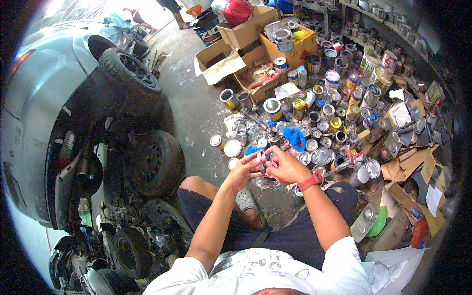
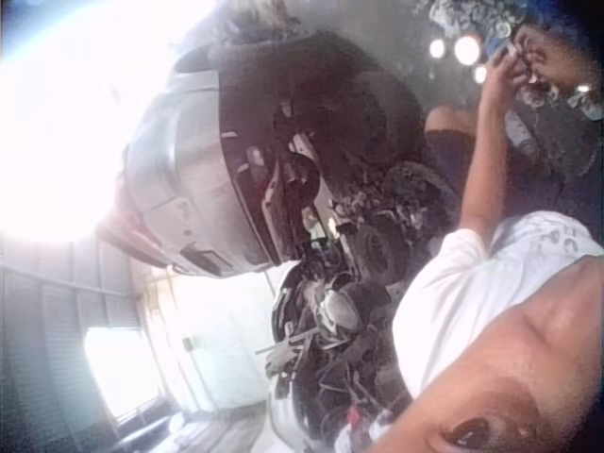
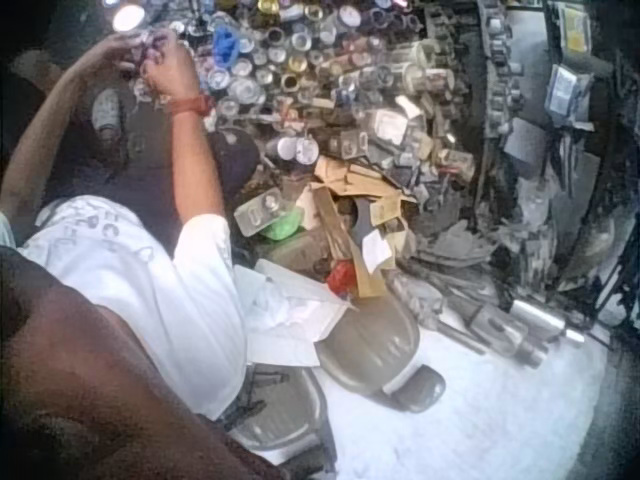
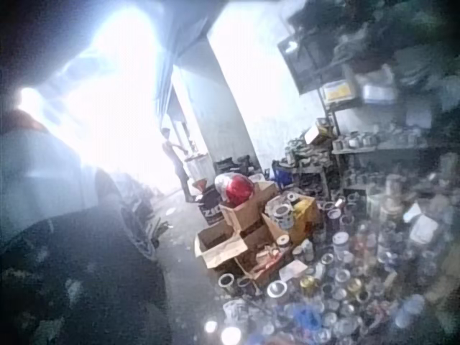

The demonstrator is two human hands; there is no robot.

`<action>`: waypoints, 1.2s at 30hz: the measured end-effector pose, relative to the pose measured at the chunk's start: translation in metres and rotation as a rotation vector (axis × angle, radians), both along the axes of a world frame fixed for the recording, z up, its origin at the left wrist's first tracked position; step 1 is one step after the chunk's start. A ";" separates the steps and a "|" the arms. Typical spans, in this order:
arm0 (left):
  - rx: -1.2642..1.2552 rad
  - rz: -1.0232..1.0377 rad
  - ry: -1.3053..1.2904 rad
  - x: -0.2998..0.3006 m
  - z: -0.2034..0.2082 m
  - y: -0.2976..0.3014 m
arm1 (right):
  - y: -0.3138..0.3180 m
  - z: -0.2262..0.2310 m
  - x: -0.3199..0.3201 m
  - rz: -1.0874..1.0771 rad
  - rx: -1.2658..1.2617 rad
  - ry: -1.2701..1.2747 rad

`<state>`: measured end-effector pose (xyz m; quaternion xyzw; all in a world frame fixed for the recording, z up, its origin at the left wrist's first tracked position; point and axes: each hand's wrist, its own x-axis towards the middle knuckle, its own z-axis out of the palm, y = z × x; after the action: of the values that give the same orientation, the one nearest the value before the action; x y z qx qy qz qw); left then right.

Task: The person sits on the floor and wipes the exterior of several small metal paint cans using a white cloth and a pink rag. They handle the cans one at a time, rotating them to clean different sides before placing them back on the floor.

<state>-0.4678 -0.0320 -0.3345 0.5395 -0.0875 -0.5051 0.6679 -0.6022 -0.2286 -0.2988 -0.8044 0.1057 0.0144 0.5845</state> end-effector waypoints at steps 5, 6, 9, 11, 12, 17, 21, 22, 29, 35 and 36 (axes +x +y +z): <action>0.034 -0.018 0.105 -0.001 0.004 -0.010 | 0.004 -0.011 0.000 -0.135 0.273 -0.170; 0.050 -0.028 0.126 -0.001 0.004 -0.012 | 0.003 -0.013 -0.001 -0.131 0.189 -0.167; 0.022 0.007 0.130 0.002 0.007 -0.016 | -0.002 -0.011 -0.005 -0.112 -0.013 -0.194; -0.033 0.034 0.079 0.007 0.011 -0.018 | -0.002 -0.018 -0.003 -0.085 -0.077 -0.253; -0.057 0.049 0.057 0.008 0.013 -0.020 | -0.004 -0.017 -0.003 -0.076 -0.105 -0.226; 0.094 0.013 -0.104 0.015 0.006 -0.034 | -0.013 -0.013 0.001 -0.140 -0.019 -0.217; 0.157 0.211 -0.274 0.046 -0.013 -0.065 | -0.028 -0.041 0.019 -0.509 0.375 -0.315; 0.156 0.269 -0.274 0.055 -0.014 -0.072 | -0.037 -0.048 0.019 -0.596 0.476 -0.362; 0.607 0.281 -1.080 0.208 -0.086 -0.138 | -0.055 -0.040 0.007 -0.910 0.855 -0.367; 0.888 0.169 -1.261 0.325 -0.143 -0.188 | -0.055 -0.013 0.000 -1.054 0.887 -0.250; 0.925 0.138 -1.271 0.341 -0.150 -0.199 | -0.057 -0.014 -0.002 -1.080 0.880 -0.246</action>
<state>-0.1270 -0.2305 -0.4845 0.9521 -0.1999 -0.0425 0.2274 -0.6038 -0.2857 -0.3128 -0.3245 0.4074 -0.3273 0.7884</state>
